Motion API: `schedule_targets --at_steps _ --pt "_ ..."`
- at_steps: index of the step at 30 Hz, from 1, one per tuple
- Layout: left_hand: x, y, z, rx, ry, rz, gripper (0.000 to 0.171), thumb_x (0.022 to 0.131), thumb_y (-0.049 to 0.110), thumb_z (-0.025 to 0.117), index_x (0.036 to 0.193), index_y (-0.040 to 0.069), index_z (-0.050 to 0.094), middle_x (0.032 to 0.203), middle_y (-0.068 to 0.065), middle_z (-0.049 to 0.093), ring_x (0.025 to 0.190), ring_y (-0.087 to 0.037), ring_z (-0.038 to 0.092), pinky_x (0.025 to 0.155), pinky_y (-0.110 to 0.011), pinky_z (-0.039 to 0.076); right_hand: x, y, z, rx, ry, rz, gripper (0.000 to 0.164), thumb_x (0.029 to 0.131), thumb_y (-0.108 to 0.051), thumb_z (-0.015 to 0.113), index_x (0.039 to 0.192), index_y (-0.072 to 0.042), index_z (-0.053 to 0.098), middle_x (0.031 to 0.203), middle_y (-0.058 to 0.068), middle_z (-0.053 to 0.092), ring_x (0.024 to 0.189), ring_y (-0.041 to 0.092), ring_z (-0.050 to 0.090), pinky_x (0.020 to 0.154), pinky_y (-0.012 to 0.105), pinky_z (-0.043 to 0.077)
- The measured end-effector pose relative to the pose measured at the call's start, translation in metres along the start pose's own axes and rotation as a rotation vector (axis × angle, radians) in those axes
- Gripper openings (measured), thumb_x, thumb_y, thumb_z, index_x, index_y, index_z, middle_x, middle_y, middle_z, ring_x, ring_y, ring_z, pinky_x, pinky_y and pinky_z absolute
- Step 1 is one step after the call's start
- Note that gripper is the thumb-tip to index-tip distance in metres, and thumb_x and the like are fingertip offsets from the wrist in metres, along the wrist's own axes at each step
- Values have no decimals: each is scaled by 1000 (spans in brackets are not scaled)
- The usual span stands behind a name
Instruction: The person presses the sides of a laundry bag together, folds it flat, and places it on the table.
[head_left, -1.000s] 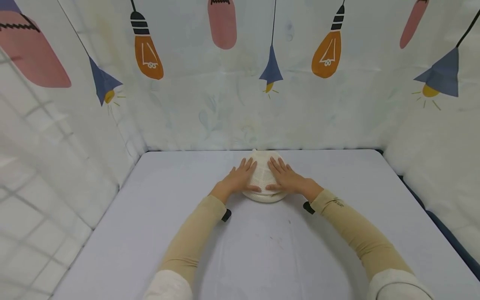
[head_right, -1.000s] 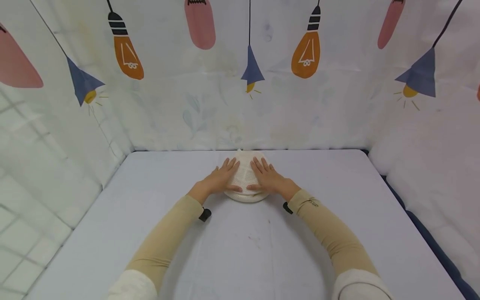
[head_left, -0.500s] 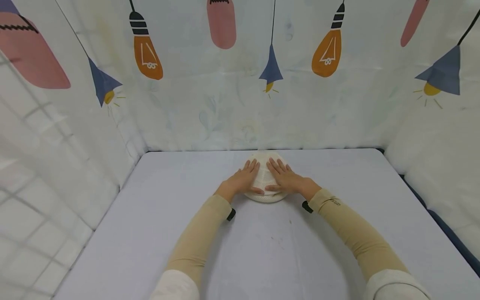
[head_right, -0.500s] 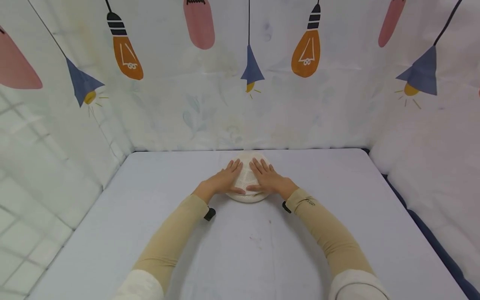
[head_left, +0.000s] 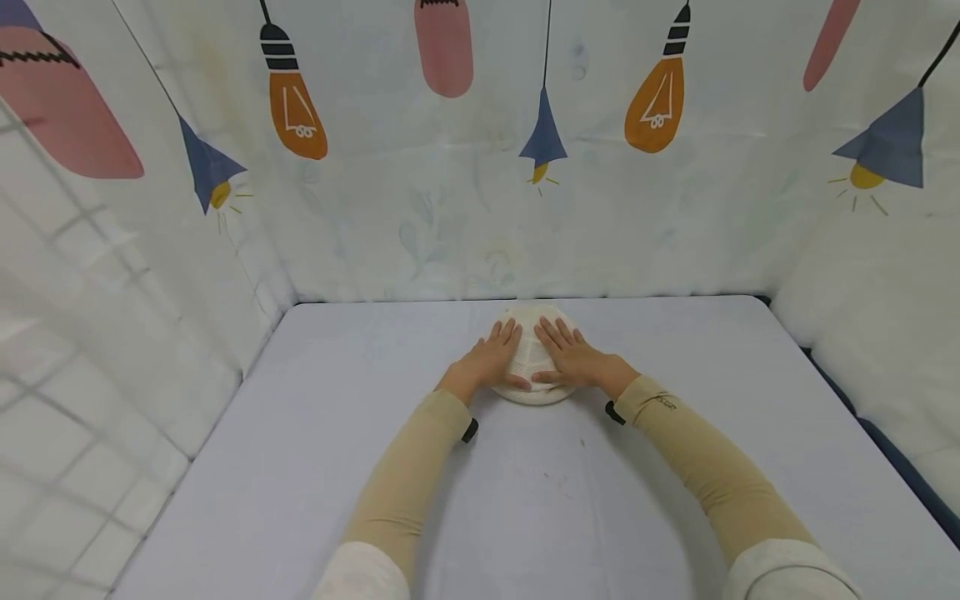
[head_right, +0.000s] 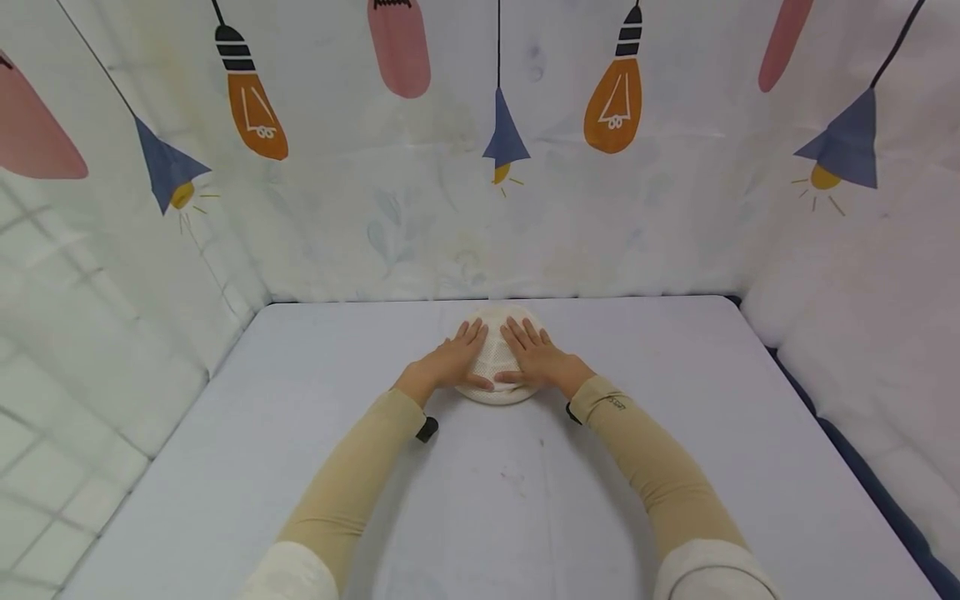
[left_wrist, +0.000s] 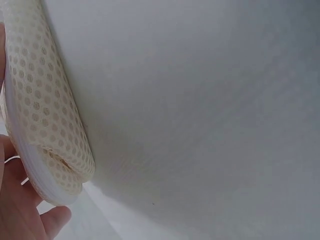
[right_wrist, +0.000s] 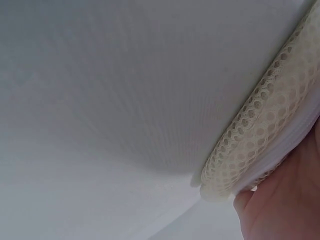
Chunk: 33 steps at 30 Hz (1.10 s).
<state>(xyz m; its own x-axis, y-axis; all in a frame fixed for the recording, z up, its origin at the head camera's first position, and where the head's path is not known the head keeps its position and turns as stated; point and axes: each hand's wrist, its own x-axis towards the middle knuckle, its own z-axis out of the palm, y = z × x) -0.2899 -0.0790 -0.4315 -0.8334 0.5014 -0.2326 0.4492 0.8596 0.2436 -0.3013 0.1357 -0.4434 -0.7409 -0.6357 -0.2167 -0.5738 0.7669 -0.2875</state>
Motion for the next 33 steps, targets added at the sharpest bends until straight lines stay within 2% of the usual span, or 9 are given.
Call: schedule_targets --at_steps 8,18,26,33 --pt "-2 3 -1 2 -38 -28 112 93 56 69 164 1 1 170 -15 -8 156 -34 -5 122 -59 17 0 1 0 11 -27 5 95 106 -54 47 162 2 -6 168 20 -17 152 41 -18 122 59 -2" --pt "-1 3 2 43 -73 -60 109 97 62 59 164 4 -5 170 -12 -13 156 -30 -10 123 -60 10 8 10 11 -10 -9 10 97 104 -63 41 163 -2 -7 169 16 -19 153 39 -19 122 58 -4" --pt "-1 1 5 65 -85 -82 109 97 64 57 164 5 -5 170 -11 -13 156 -30 -10 122 -61 8 13 11 17 -8 -9 19 94 106 -57 44 163 -3 -8 169 15 -20 153 38 -20 122 58 -6" --pt "-2 6 1 87 -91 -86 107 98 64 55 164 6 -6 170 -11 -14 156 -29 -11 122 -62 7 8 4 10 -22 -22 43 94 106 -54 46 162 -1 -7 168 17 -19 153 39 -18 122 59 -4"
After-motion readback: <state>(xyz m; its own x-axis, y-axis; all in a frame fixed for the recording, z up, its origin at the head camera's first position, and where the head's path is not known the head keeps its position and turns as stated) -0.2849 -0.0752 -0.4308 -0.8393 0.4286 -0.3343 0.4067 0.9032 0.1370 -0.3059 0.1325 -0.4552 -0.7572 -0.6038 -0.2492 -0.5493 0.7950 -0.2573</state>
